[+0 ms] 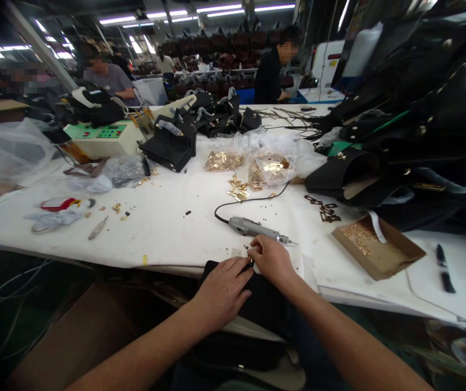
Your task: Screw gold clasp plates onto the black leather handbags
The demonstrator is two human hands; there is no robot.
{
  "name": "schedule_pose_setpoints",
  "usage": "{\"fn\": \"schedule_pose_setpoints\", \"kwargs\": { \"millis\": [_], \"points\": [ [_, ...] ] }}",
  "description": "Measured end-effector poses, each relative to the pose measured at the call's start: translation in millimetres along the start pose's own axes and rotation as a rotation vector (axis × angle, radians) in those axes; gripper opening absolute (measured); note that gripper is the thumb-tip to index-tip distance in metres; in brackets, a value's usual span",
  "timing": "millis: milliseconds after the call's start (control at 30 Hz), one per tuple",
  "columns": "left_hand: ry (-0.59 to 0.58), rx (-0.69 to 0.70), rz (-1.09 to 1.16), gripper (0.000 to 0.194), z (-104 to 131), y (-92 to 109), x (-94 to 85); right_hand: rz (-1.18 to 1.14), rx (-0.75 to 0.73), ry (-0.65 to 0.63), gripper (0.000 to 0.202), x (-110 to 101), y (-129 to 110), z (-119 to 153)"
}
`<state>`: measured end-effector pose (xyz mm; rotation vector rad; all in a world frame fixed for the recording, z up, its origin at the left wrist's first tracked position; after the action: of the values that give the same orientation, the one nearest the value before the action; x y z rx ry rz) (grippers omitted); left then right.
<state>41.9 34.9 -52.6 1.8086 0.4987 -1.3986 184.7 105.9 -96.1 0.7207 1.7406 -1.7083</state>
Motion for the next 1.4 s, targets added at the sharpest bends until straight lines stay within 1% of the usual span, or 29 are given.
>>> {"fn": "schedule_pose_setpoints", "kwargs": {
  "millis": [100,167,233,300,367,467,533,667,733,767,833,900,967,1000,1033,1100,1133,1200,1267,1333,1400],
  "points": [
    [-0.007,-0.006,0.009,0.041,-0.7,-0.3,0.7,-0.047,-0.063,-0.002,0.011,-7.6,-6.7,3.3],
    [-0.01,-0.006,0.02,0.04,-1.5,-0.8,0.8,-0.025,-0.101,0.051,0.013,-20.2,-11.4,2.9],
    [-0.005,-0.013,0.031,0.041,-2.2,-2.1,0.6,0.081,-0.154,0.127,0.013,-34.7,-16.3,-1.0],
    [0.005,-0.023,0.036,0.043,-2.4,-3.6,0.7,0.243,-0.225,0.164,0.012,-44.1,-21.4,-8.6],
    [0.018,-0.028,0.036,0.043,-2.3,-4.7,1.3,0.395,-0.28,0.146,0.02,-45.8,-24.2,-18.9],
    [0.052,-0.022,0.031,0.044,-1.8,-5.8,2.5,0.501,-0.277,0.064,0.03,-39.4,-22.4,-34.0],
    [0.082,-0.005,0.023,0.045,-1.3,-7.1,3.9,0.504,-0.245,0.023,0.029,-34.4,-20.1,-39.6],
    [0.159,0.08,-0.037,0.047,-0.7,-12.7,8.5,0.429,-0.236,0.016,0.032,-33.2,-17.0,-39.9],
    [0.205,0.15,-0.102,0.05,-1.5,-16.5,11.9,0.357,-0.247,0.035,0.035,-41.2,-13.5,-38.9],
    [0.23,0.187,-0.138,0.051,-2.3,-18.3,13.5,0.324,-0.244,0.059,0.036,-49.4,-10.0,-38.9],
    [0.276,0.261,-0.197,0.051,-4.2,-21.3,16.3,0.292,-0.215,0.13,0.033,-75.3,2.2,-39.1],
    [0.317,0.314,-0.235,0.049,-6.0,-23.6,17.8,0.311,-0.157,0.197,0.029,-111.8,22.8,-37.5],
    [0.35,0.346,-0.252,0.046,-6.9,-25.0,18.0,0.393,-0.033,0.214,0.027,-153.2,54.4,-32.1],
    [0.359,0.349,-0.256,0.045,-7.2,-25.8,18.0,0.454,0.054,0.206,0.027,-173.9,73.7,-27.6],
    [0.367,0.35,-0.257,0.044,-7.1,-26.5,17.7,0.524,0.157,0.171,0.025,-192.4,94.8,-21.8],
    [0.373,0.347,-0.258,0.043,-6.5,-27.7,17.4,0.593,0.29,0.125,0.023,-222.5,131.6,-8.9],
    [0.377,0.346,-0.261,0.043,-6.3,-28.1,17.3,0.615,0.337,0.105,0.023,-232.3,147.3,-3.2],
    [0.398,0.356,-0.265,0.043,-5.8,-28.1,16.6,0.635,0.39,0.081,0.033,-240.9,170.6,4.0],
    [0.427,0.376,-0.275,0.042,-6.1,-27.0,15.6,0.643,0.41,0.068,0.051,-237.2,183.2,3.9],
    [0.445,0.396,-0.288,0.041,-6.9,-24.6,14.3,0.647,0.407,0.058,0.063,-226.6,186.0,-2.3],
    [0.448,0.401,-0.297,0.041,-7.3,-21.4,12.2,0.652,0.387,0.038,0.06,-214.4,182.5,-11.1]
  ]
}}
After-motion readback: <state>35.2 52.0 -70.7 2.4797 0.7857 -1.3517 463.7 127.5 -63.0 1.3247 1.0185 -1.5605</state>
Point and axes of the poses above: each hand's wrist, its own z-axis away from the middle knuckle, its own x-axis out of the palm, y = z × x, the point moved 6 cm from there along -z, towards the middle knuckle, and after that the axes turned 5 degrees about y, right-handed, at the moved point
